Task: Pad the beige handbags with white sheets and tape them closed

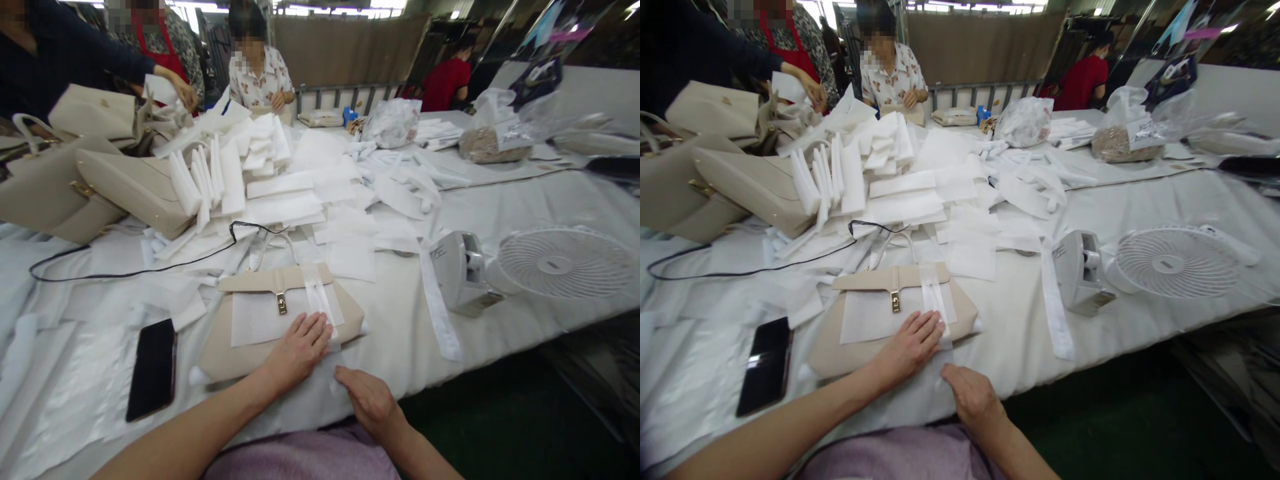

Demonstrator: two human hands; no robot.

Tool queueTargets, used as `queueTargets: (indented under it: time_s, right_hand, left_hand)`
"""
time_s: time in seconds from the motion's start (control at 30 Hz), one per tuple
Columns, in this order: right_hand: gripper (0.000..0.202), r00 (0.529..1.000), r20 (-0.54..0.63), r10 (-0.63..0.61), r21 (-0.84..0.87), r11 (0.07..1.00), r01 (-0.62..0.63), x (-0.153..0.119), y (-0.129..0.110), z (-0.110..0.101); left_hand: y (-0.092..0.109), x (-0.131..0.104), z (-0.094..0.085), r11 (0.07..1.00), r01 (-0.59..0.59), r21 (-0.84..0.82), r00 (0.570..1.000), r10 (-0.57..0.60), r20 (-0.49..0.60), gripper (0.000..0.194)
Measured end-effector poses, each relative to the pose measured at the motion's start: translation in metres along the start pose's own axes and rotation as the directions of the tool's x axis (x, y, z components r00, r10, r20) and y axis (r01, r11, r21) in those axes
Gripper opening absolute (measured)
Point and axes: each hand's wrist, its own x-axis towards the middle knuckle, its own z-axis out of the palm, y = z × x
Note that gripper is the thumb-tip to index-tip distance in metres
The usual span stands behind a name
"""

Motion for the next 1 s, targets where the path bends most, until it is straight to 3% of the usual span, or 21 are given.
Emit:
queueTargets:
  time_s: [0.2, 0.33, 0.43, 0.53, 0.77, 0.9, 1.0]
  right_hand:
    - [0.043, 0.994, 0.056, -0.093, -0.009, 0.996, 0.093, -0.018, 0.001, 0.004]
    - [0.044, 0.992, -0.004, -0.123, -0.015, 0.992, 0.123, -0.014, -0.001, 0.0]
    - [0.047, 0.995, -0.024, -0.097, -0.028, 0.995, 0.097, 0.001, -0.003, -0.007]
    - [0.046, 0.997, 0.05, -0.064, 0.007, 0.998, 0.064, 0.024, 0.0, -0.015]
    - [0.037, 0.982, 0.173, -0.07, -0.003, 0.997, 0.072, 0.081, 0.032, -0.017]
    - [0.032, 0.963, 0.266, -0.046, 0.02, 0.999, 0.043, 0.096, 0.054, -0.005]
    - [0.03, 0.968, 0.251, -0.002, 0.056, 0.998, -0.012, 0.096, 0.068, 0.006]
  left_hand:
    - [-0.001, 0.002, -0.004, 0.997, 0.015, -0.077, 1.0, -0.015, -0.004, 0.041]
    - [-0.002, 0.003, -0.005, 0.992, 0.028, -0.12, 1.0, -0.029, -0.005, 0.041]
    - [-0.003, 0.003, -0.006, 0.989, 0.033, -0.145, 0.999, -0.035, -0.008, 0.04]
    - [-0.004, 0.005, -0.01, 0.987, 0.046, -0.151, 0.999, -0.046, 0.002, 0.04]
    - [-0.006, 0.008, -0.011, 0.979, 0.075, -0.19, 0.997, -0.068, 0.04, 0.042]
    - [-0.009, 0.007, -0.009, 0.966, 0.089, -0.242, 0.996, -0.087, 0.019, 0.012]
    - [-0.009, 0.008, -0.014, 0.95, 0.114, -0.289, 0.993, -0.116, 0.008, 0.008]
